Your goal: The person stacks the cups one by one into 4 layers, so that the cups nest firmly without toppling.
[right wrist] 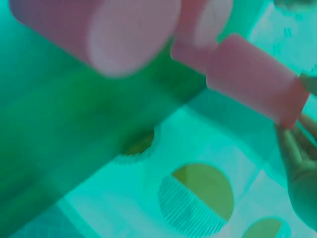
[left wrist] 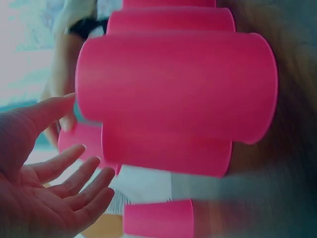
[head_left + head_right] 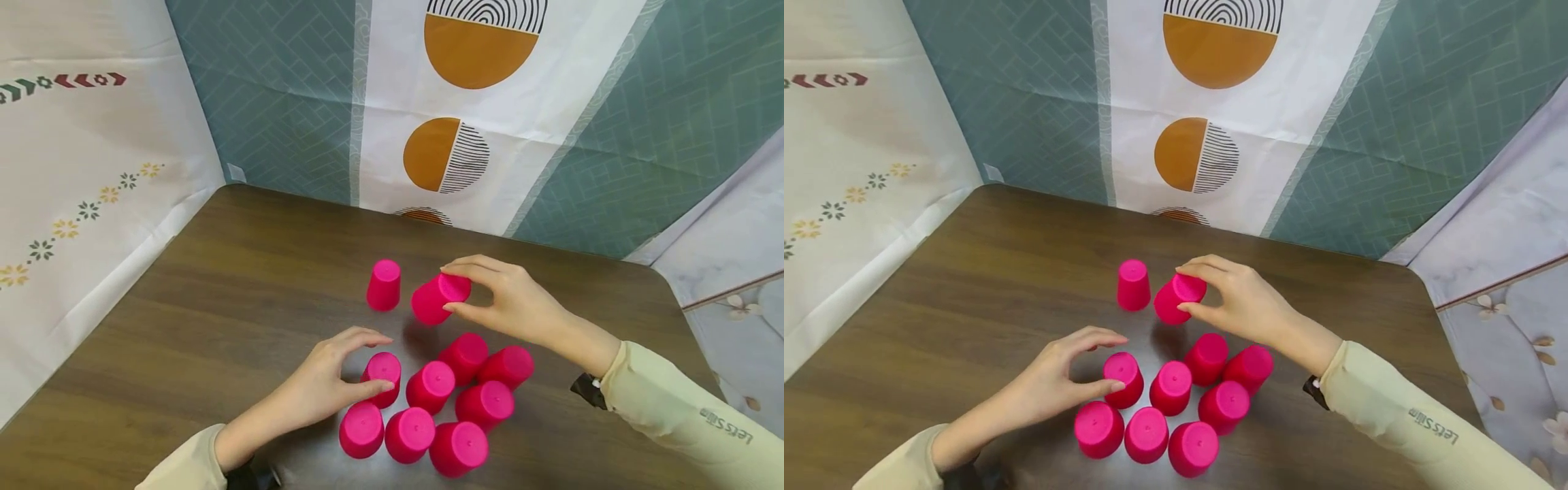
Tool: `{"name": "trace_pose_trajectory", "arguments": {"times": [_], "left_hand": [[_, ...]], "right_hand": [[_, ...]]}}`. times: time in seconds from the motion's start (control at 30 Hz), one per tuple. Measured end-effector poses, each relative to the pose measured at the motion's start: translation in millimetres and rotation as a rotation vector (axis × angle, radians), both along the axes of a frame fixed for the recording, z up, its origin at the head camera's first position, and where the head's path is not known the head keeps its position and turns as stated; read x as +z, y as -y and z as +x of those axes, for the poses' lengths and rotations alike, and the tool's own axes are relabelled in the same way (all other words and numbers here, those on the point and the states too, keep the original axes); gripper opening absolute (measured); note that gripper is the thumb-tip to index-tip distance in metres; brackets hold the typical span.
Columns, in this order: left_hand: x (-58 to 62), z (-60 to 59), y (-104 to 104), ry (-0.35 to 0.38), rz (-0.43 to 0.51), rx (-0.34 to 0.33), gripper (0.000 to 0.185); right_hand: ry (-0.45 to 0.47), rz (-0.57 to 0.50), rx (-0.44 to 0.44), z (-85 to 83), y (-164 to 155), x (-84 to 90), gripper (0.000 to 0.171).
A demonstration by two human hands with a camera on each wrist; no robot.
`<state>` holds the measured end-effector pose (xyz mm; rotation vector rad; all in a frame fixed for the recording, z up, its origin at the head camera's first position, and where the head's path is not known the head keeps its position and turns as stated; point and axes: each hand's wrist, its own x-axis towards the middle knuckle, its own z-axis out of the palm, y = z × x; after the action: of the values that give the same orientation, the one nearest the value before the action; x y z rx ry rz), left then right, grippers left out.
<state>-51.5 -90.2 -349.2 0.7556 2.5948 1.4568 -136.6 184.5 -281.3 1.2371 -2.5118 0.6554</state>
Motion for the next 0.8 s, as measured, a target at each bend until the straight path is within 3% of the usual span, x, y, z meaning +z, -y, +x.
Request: {"name": "trace_pose_trajectory", "arguments": {"times": [0.23,0.43,0.6,0.8], "left_hand": [[1.3,1.0,-17,-0.017,-0.084,-0.020,0.049],[-4.4,-3.0,-17,-0.028,-0.069,-0.029,0.040],[-8.2,-12.3,-12,-0.024,-0.049,-0.084,0.040],[-8.1,-18.8,-9,-0.084,-0.071,-0.154,0.041]], "right_hand": [[0.226,-0.083,-0.065,-34.5,-11,2.9,0.050],[0.368,-0.088,-0.142,-55.8,-16,-8.4,0.048],[0.408,-0.054,-0.119,-68.2,-15,-21.3,0.048],[0.423,-0.010,-0.076,-78.8,-6,-34.4,0.049]]}}
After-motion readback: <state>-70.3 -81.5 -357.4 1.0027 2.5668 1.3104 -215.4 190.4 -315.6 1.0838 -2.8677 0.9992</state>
